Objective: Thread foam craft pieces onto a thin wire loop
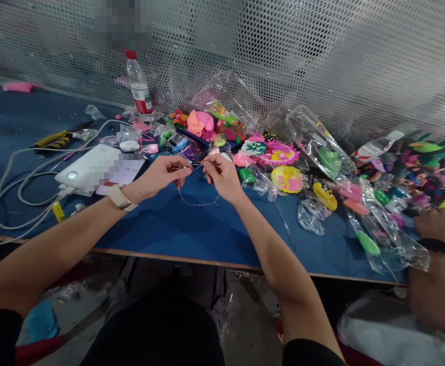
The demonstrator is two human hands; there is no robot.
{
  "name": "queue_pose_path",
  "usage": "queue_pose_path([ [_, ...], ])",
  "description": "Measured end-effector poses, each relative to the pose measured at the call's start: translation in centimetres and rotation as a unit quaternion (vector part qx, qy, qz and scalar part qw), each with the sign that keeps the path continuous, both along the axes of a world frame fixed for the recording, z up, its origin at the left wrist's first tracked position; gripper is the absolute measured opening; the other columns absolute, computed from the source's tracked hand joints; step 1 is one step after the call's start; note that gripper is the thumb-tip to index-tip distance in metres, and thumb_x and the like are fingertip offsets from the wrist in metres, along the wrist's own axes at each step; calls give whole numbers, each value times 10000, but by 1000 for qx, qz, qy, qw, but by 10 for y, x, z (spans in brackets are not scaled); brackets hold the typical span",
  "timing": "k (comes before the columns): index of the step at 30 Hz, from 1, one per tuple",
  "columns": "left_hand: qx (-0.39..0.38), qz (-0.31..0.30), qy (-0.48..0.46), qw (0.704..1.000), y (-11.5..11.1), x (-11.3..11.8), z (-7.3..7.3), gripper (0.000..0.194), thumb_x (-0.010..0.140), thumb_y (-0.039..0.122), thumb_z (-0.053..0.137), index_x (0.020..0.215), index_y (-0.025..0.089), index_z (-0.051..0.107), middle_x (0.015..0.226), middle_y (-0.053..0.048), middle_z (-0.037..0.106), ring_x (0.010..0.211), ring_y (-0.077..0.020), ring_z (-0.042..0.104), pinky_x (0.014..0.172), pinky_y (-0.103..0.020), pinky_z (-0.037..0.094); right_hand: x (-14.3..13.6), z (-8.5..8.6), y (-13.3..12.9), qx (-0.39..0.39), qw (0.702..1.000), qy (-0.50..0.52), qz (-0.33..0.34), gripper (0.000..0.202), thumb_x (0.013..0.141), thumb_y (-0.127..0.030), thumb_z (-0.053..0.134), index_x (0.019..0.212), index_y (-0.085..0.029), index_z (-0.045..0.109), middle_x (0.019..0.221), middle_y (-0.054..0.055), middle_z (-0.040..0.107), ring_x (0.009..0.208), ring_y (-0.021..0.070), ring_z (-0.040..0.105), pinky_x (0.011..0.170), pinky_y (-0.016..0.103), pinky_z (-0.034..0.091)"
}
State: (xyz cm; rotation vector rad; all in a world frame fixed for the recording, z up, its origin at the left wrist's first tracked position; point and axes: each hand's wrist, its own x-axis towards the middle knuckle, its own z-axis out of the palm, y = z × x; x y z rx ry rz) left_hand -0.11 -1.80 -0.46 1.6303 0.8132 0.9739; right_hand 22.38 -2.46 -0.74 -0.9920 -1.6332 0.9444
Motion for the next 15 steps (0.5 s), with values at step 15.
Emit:
queue_pose_path([
  [15, 126, 45, 82, 988, -9, 4, 11, 243, 960, 406, 749, 867, 181, 753, 689, -16, 680, 557, -99, 539, 538, -238, 409, -4, 7, -8, -20, 999, 2, 26, 416, 941, -635, 742, 943, -223, 686, 736, -28, 593, 496, 59, 459, 461, 269, 362],
])
